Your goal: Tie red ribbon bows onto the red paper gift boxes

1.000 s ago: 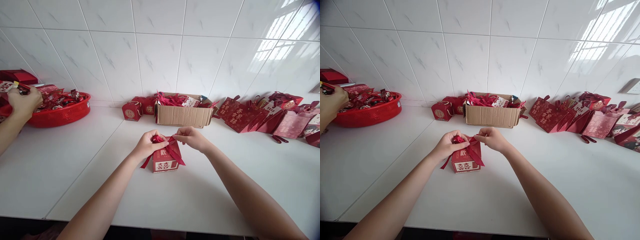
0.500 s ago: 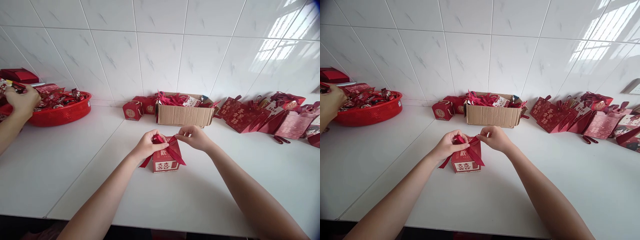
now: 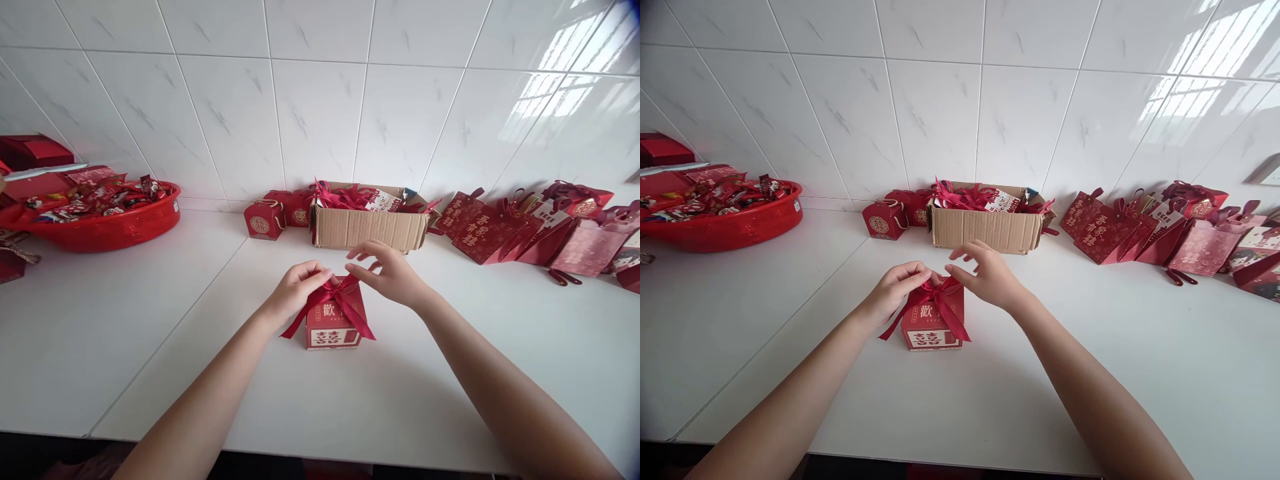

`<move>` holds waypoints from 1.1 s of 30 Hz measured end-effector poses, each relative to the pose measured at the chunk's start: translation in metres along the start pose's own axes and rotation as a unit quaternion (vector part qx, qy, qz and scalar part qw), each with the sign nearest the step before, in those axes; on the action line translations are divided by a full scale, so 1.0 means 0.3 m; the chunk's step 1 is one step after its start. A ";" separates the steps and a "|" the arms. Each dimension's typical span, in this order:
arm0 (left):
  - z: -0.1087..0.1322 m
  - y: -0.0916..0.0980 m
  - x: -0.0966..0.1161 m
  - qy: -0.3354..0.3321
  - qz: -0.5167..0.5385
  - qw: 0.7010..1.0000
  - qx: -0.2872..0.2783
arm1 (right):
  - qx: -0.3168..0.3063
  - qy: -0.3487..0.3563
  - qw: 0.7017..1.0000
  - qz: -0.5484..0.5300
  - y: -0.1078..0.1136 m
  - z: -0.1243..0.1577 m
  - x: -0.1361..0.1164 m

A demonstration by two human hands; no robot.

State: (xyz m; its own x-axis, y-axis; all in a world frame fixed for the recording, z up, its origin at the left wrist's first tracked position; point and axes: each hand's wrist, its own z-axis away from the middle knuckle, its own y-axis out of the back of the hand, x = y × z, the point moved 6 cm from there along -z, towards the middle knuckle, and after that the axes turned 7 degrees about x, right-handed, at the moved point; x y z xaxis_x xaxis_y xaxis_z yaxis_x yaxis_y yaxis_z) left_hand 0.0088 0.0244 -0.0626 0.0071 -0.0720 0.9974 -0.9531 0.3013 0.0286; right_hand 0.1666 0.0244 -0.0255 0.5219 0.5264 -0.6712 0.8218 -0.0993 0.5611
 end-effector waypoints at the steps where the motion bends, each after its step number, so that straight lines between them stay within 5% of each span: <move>1: 0.000 -0.001 0.001 0.000 0.006 1.000 -0.004 | -0.005 0.030 1.000 0.005 -0.011 0.004 -0.017; 6: -0.009 0.008 -0.006 -0.002 0.029 1.000 -0.011 | -0.070 0.091 0.993 0.014 -0.068 0.031 -0.069; 20: -0.006 0.000 -0.009 0.000 0.052 0.998 -0.019 | -0.107 0.142 0.984 -0.002 -0.093 0.039 -0.070; 33: -0.005 0.005 -0.019 0.006 0.049 0.999 -0.019 | -0.136 0.100 0.985 -0.019 -0.073 0.032 -0.057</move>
State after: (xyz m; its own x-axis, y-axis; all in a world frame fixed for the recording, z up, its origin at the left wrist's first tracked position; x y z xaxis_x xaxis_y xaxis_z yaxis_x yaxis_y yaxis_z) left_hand 0.0078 0.0266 -0.0681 -0.0826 -0.0291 0.9962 -0.9371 0.3424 -0.0677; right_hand 0.1420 0.0094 -0.0309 0.4147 0.6838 -0.6004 0.7333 0.1396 0.6654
